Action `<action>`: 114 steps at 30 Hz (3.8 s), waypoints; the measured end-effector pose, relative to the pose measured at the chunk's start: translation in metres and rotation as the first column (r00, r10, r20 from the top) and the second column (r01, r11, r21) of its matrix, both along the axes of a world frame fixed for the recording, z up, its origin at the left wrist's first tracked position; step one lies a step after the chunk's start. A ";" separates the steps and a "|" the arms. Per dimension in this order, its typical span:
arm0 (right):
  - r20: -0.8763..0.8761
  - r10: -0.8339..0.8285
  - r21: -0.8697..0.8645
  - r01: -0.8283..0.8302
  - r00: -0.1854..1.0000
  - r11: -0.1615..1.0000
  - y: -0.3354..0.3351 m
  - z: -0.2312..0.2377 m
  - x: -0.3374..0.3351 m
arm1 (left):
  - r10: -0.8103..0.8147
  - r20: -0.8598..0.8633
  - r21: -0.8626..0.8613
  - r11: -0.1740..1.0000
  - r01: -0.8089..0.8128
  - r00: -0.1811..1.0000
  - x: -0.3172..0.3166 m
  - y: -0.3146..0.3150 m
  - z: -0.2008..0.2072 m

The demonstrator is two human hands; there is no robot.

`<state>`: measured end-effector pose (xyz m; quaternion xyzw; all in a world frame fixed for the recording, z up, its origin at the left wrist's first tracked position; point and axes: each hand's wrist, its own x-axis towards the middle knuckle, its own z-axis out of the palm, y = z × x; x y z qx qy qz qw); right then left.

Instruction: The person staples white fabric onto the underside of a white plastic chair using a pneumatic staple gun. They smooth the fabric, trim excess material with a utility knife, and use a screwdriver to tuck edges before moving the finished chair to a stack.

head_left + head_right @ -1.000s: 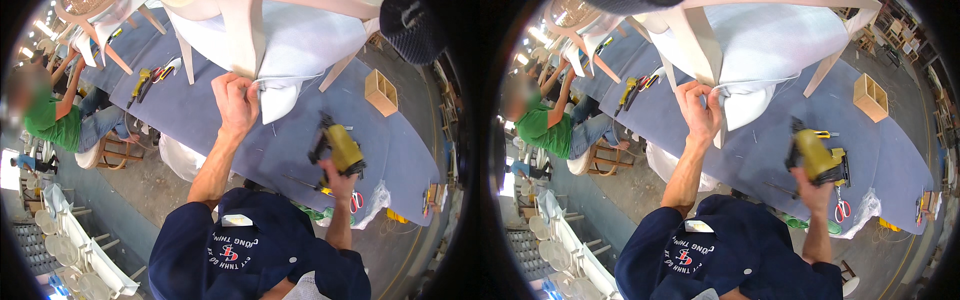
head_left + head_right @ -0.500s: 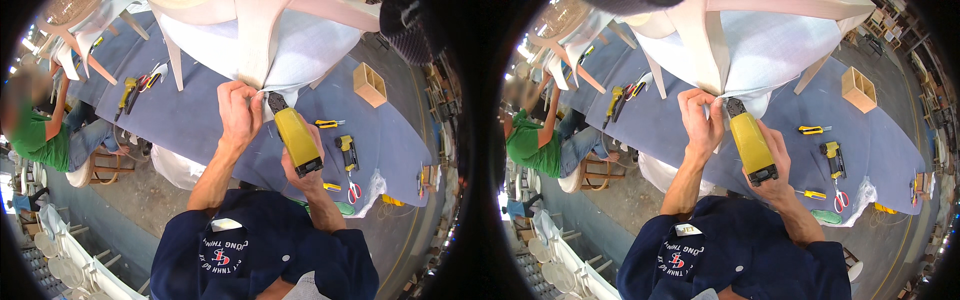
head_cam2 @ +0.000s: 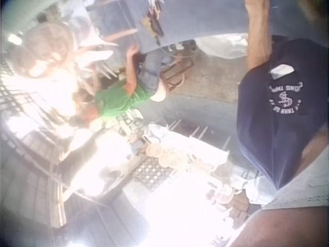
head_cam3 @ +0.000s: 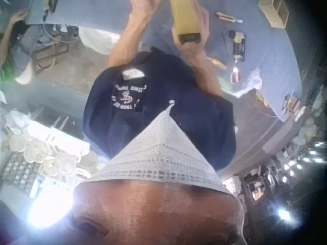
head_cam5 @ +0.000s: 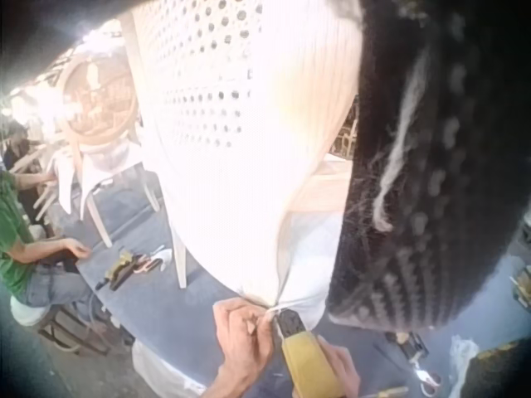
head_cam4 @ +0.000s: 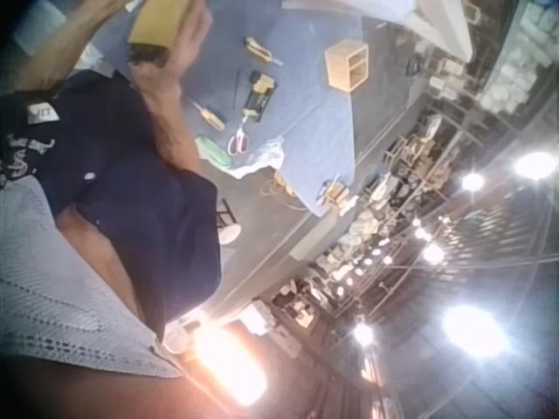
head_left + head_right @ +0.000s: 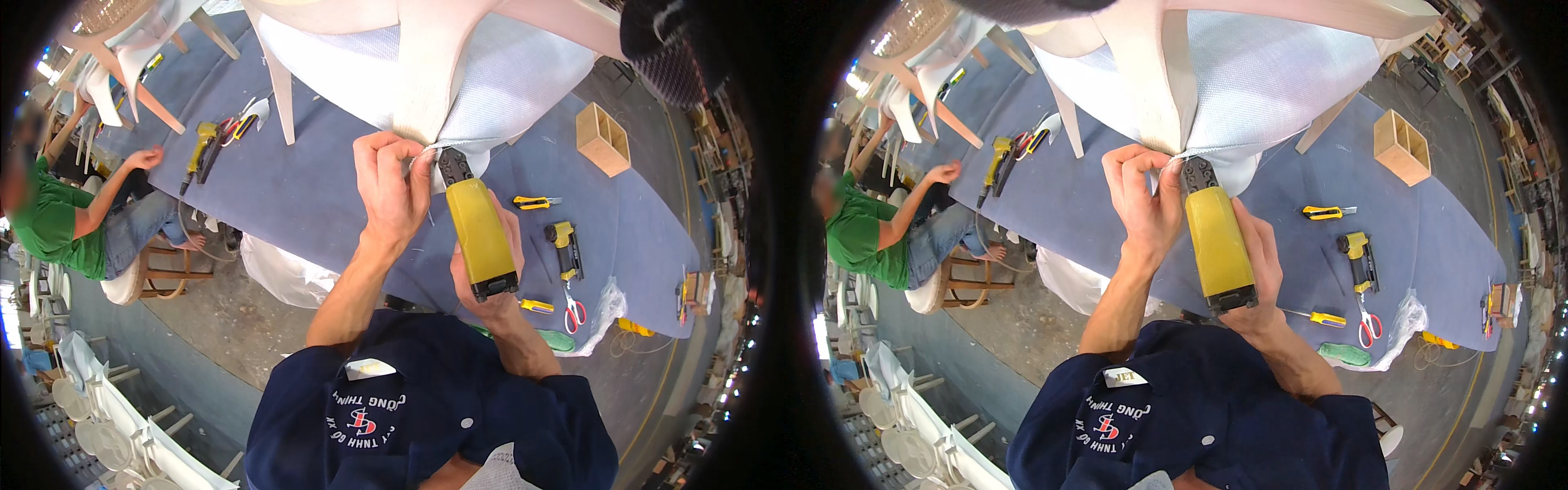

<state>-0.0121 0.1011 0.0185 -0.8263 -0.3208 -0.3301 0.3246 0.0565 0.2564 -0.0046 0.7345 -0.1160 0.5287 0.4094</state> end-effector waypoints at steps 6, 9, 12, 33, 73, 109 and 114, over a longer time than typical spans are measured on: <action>-0.156 0.032 0.114 -0.014 0.987 0.993 0.004 -0.003 -0.008 | 0.007 -0.069 -0.071 0.997 -0.012 0.998 -0.006 -0.005 0.002; -0.179 0.053 0.179 -0.021 0.982 0.984 0.006 -0.007 -0.010 | 0.000 -0.072 -0.080 0.997 -0.005 0.997 -0.004 -0.006 0.002; -0.167 0.041 0.151 -0.016 0.985 0.988 0.009 -0.006 -0.007 | -0.018 -0.076 -0.092 0.996 0.011 0.997 -0.002 -0.007 0.003; -0.111 0.051 0.089 -0.041 0.993 0.995 -0.005 -0.016 -0.002 | 0.011 -0.025 -0.088 0.996 -0.013 1.000 0.000 -0.010 -0.018; -0.133 0.038 0.108 -0.024 0.990 0.994 -0.005 -0.033 -0.008 | -0.163 -0.061 -0.245 0.959 0.143 0.985 -0.008 -0.018 -0.043; -0.063 0.007 0.103 0.000 0.998 0.995 0.010 -0.046 -0.006 | -0.117 -0.047 -0.225 0.969 0.104 0.992 -0.003 -0.016 -0.044; -0.192 0.083 0.206 -0.043 0.978 0.978 0.009 -0.046 -0.009 | -0.097 -0.054 -0.215 0.973 0.084 0.994 -0.004 -0.016 -0.045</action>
